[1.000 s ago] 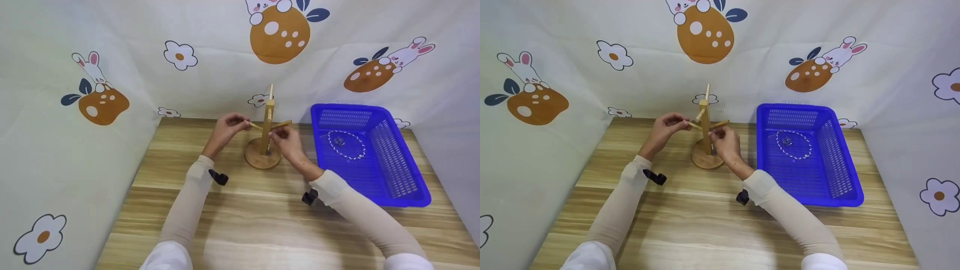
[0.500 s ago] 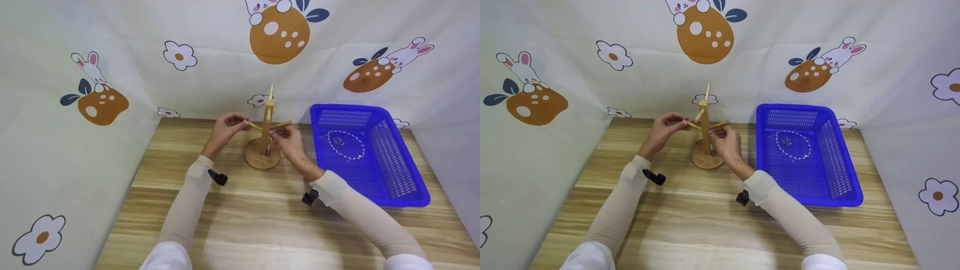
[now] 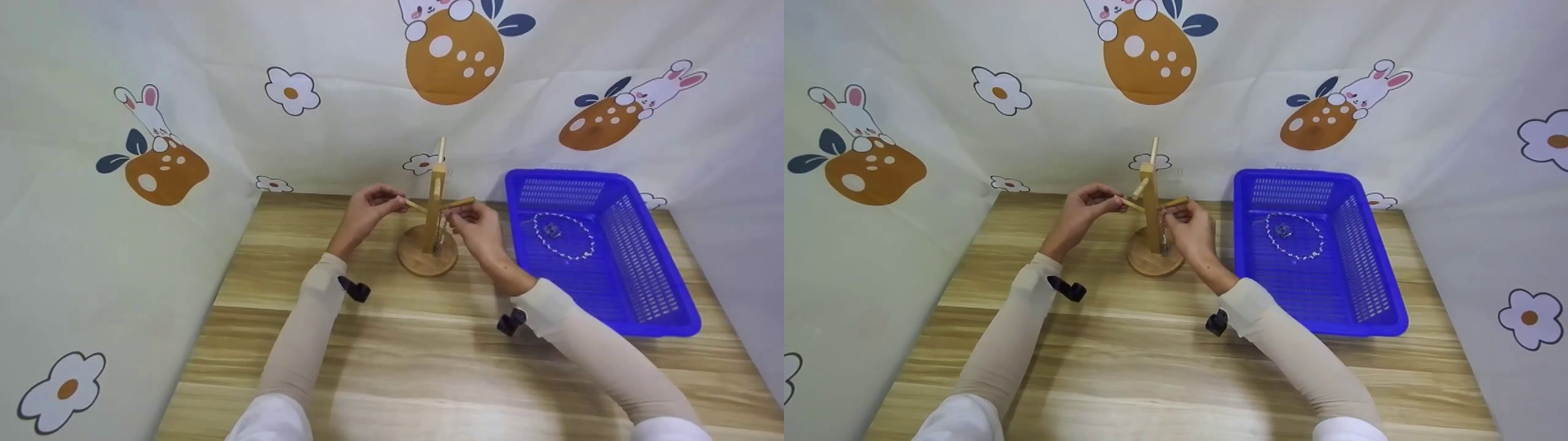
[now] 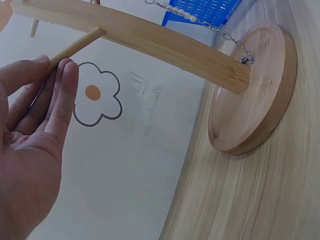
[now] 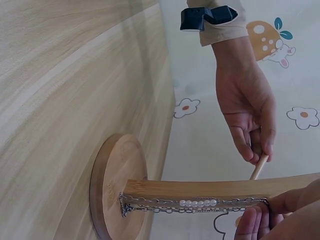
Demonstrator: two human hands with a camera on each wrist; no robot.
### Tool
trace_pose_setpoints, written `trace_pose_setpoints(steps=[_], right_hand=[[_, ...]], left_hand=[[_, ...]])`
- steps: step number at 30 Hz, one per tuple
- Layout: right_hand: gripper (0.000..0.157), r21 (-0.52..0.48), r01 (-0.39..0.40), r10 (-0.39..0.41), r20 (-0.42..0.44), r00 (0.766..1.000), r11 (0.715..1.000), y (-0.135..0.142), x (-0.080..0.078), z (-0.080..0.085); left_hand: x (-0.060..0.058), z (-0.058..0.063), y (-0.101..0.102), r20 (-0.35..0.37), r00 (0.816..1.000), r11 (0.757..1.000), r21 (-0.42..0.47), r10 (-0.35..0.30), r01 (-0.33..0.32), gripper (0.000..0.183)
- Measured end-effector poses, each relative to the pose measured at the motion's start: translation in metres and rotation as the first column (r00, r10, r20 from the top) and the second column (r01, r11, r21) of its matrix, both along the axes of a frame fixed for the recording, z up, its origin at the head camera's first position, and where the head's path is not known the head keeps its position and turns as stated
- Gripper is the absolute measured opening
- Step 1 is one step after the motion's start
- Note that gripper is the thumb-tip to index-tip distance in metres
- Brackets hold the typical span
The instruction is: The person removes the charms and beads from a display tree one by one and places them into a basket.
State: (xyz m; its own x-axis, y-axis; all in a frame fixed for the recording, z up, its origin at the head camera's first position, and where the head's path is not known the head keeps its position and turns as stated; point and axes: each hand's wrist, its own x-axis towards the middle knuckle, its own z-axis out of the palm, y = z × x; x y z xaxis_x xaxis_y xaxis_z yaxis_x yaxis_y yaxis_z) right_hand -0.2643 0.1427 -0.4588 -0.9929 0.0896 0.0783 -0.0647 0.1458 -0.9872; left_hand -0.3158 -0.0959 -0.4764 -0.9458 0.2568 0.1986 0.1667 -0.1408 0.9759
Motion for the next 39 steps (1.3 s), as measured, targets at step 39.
trace_pose_setpoints(steps=[39], right_hand=[[0.013,-0.143,0.113,-0.131,-0.125,0.983,0.983,0.052,-0.005,0.039]], left_hand=[[0.0,0.002,0.0,0.014,1.0,1.0,-0.005,0.008,-0.008,0.014]])
